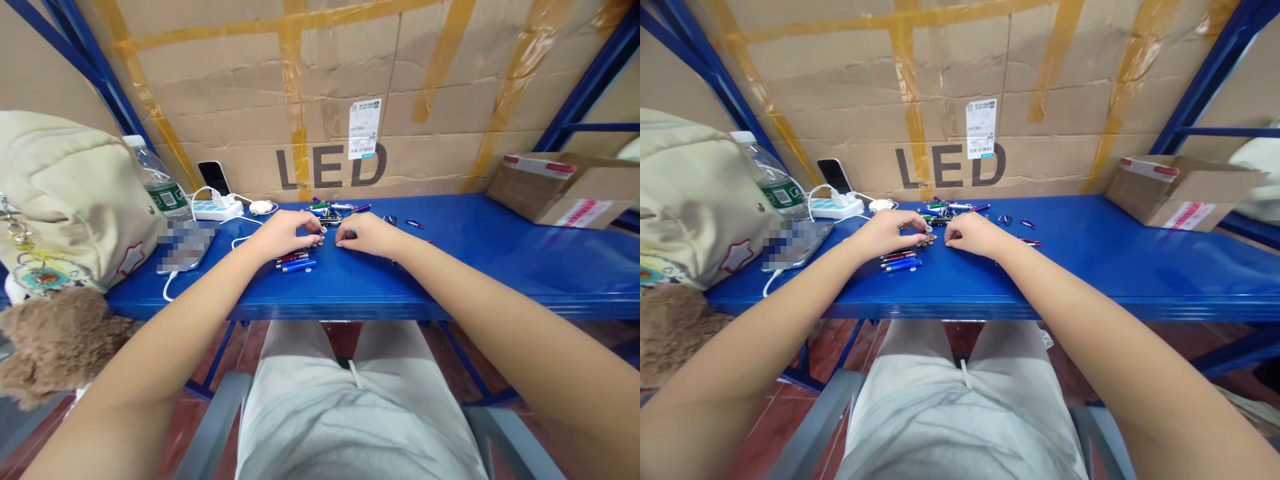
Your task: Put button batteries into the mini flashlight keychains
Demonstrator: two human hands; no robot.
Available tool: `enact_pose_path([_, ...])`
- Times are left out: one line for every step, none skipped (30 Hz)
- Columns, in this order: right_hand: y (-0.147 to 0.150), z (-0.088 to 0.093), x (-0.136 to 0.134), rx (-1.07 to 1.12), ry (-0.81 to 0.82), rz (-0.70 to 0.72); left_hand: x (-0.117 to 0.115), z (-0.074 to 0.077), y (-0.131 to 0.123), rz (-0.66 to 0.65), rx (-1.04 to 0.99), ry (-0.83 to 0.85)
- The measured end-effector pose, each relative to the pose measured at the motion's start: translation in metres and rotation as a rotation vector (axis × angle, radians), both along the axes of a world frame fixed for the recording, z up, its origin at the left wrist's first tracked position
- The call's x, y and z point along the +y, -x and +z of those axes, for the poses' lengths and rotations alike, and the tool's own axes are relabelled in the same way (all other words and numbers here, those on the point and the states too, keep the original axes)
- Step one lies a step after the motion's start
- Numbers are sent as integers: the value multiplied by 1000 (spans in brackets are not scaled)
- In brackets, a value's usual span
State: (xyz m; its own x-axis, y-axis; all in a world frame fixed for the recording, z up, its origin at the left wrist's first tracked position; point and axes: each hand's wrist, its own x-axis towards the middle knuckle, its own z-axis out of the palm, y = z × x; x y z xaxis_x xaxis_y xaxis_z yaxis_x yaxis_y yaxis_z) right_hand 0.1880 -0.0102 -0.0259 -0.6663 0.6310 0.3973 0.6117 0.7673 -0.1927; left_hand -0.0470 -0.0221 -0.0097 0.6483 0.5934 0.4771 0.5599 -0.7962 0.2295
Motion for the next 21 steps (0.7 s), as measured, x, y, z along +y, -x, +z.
enact_pose_path([0, 0, 1, 11, -6, -9, 0, 0, 0, 2, -2, -4])
enact_pose_path([-1, -1, 2, 33, -23, -26, 0, 0, 0, 4, -4, -7])
enact_pose_path([-1, -2, 3, 59, -49, -50, 0, 0, 0, 7, -6, -10])
enact_pose_path([-2, -3, 4, 80, -79, -76, 0, 0, 0, 9, -7, -10])
enact_pose_path([-3, -4, 6, 91, -105, -98, 0, 0, 0, 9, -6, -9])
enact_pose_path([-4, -6, 8, 85, -125, -114, 0, 0, 0, 10, -4, -7])
enact_pose_path([-4, -7, 9, 62, -132, -121, 0, 0, 0, 10, -1, -5])
enact_pose_path([-4, -8, 11, 30, -128, -122, 0, 0, 0, 11, 2, -3])
enact_pose_path([-4, -9, 12, -4, -113, -118, 0, 0, 0, 11, 5, -1])
enact_pose_path([-4, -10, 12, -32, -93, -110, 0, 0, 0, 12, 6, 2])
enact_pose_path([-3, -11, 13, -48, -73, -104, 0, 0, 0, 11, 6, 6])
enact_pose_path([-3, -12, 14, -52, -55, -102, 0, 0, 0, 9, 7, 9])
enact_pose_path([-2, -12, 14, -48, -41, -103, 0, 0, 0, 4, 10, 13])
enact_pose_path([-1, -12, 14, -40, -31, -105, 0, 0, 0, -3, 14, 16])
enact_pose_path([-1, -12, 14, -31, -26, -106, 0, 0, 0, -10, 17, 17])
enact_pose_path([0, -11, 13, -14, -30, -103, 0, 0, 0, -15, 20, 17])
enact_pose_path([1, -10, 12, 15, -44, -94, 0, 0, 0, -19, 21, 17])
enact_pose_path([1, -9, 10, 59, -69, -76, 0, 0, 0, -20, 20, 16])
enact_pose_path([2, -7, 8, 116, -102, -52, 0, 0, 0, -18, 17, 13])
enact_pose_path([4, -5, 6, 183, -136, -22, 0, 0, 0, -16, 14, 7])
enact_pose_path([5, -3, 3, 248, -169, 11, 0, 0, 0, -14, 10, 0])
